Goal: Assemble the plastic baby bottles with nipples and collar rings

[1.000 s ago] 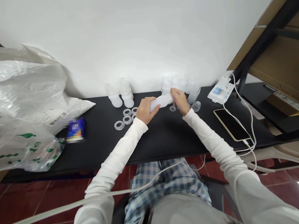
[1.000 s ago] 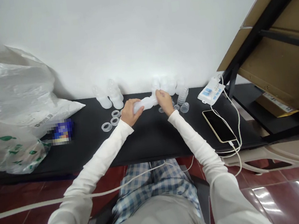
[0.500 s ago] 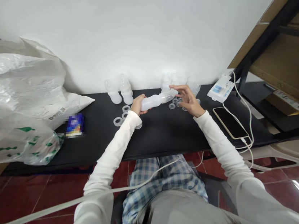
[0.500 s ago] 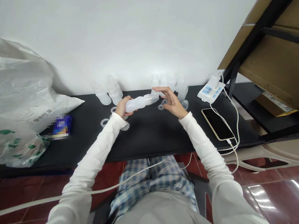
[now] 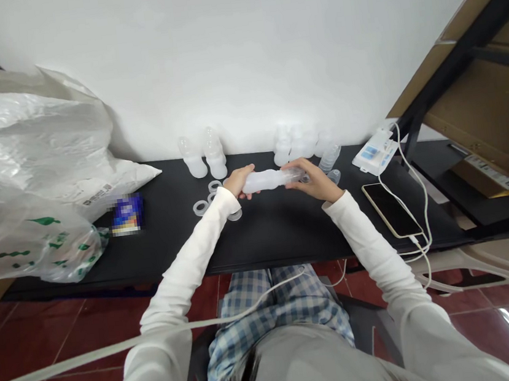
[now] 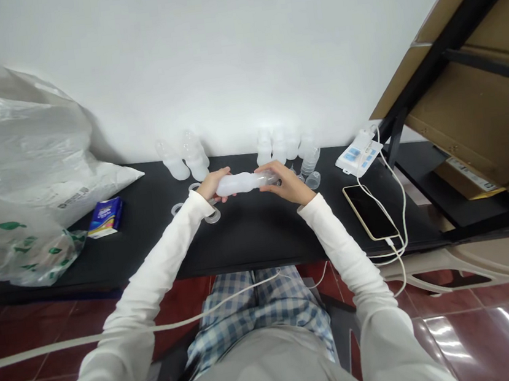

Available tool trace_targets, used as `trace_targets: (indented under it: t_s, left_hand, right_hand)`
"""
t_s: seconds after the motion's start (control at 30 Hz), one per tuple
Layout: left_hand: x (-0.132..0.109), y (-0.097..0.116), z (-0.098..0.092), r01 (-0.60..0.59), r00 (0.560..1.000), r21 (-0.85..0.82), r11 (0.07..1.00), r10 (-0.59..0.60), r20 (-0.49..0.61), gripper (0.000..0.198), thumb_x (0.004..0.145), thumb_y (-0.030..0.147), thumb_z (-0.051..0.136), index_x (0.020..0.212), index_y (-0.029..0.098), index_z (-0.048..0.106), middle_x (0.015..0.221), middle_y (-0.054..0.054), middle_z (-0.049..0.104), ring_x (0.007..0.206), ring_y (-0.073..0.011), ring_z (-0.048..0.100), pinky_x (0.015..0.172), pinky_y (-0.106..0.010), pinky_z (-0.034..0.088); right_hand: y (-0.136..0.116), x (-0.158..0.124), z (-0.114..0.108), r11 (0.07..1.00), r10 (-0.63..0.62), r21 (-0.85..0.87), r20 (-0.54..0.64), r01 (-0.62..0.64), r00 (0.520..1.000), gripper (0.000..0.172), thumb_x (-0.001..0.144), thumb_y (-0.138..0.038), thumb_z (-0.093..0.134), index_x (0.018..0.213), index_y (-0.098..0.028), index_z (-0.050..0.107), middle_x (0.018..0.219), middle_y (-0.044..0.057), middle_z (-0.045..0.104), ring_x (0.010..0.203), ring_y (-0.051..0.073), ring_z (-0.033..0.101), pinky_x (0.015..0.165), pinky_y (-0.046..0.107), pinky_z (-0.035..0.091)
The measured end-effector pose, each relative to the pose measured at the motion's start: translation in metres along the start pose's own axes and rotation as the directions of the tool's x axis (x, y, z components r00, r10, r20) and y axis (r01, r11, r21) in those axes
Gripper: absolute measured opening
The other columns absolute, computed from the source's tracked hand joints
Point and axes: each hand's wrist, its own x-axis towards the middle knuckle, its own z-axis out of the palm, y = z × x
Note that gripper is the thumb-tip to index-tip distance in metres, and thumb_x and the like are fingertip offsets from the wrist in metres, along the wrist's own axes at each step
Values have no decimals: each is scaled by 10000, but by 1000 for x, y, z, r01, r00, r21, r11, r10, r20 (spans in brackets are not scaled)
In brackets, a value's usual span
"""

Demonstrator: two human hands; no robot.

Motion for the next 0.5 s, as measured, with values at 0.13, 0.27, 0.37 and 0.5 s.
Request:
trace_targets:
  t_s: [0.13,0.27,0.37,0.5]
  left_hand:
    - [6,0,-9,268,963,-90,959,-263,64,499,945,522,369,965,106,644,503,-103,635,299,-151,480,281,-223,188]
    - [8,-4,-9,220,975,-259,940,-213,54,528,919,588,475,1052,116,671,693,-110,715,497,-175,660,371,-213,403]
    - [13,-9,-1,109,994,-354,929,-92,63,524,841,611,627,1079,147,681,885,-111,747,736,-192,732,594,-245,562]
    - [37,-14,16,-66,992,-349,935,22,-128,439,765,505,754,1009,144,698,1008,-101,740,908,-182,706,801,-289,561]
  right_hand:
    - [10,-9,-9,955,-106,-296,-234,33,966,197,912,-229,577,1073,-293,671,1225,94,588,1179,283,552,1052,527,447]
    - [16,-14,-14,960,-75,-276,-433,-53,898,304,871,-375,666,1159,-282,636,1180,94,590,1164,285,567,1060,537,450]
    - [19,-15,-11,978,1,-178,-515,-108,857,384,877,-461,640,1194,-245,609,1148,89,636,1125,265,602,1031,499,478]
    - [26,-16,-2,983,126,-33,-599,-182,791,343,907,-507,567,1096,-229,633,1086,66,686,1066,231,649,968,406,513]
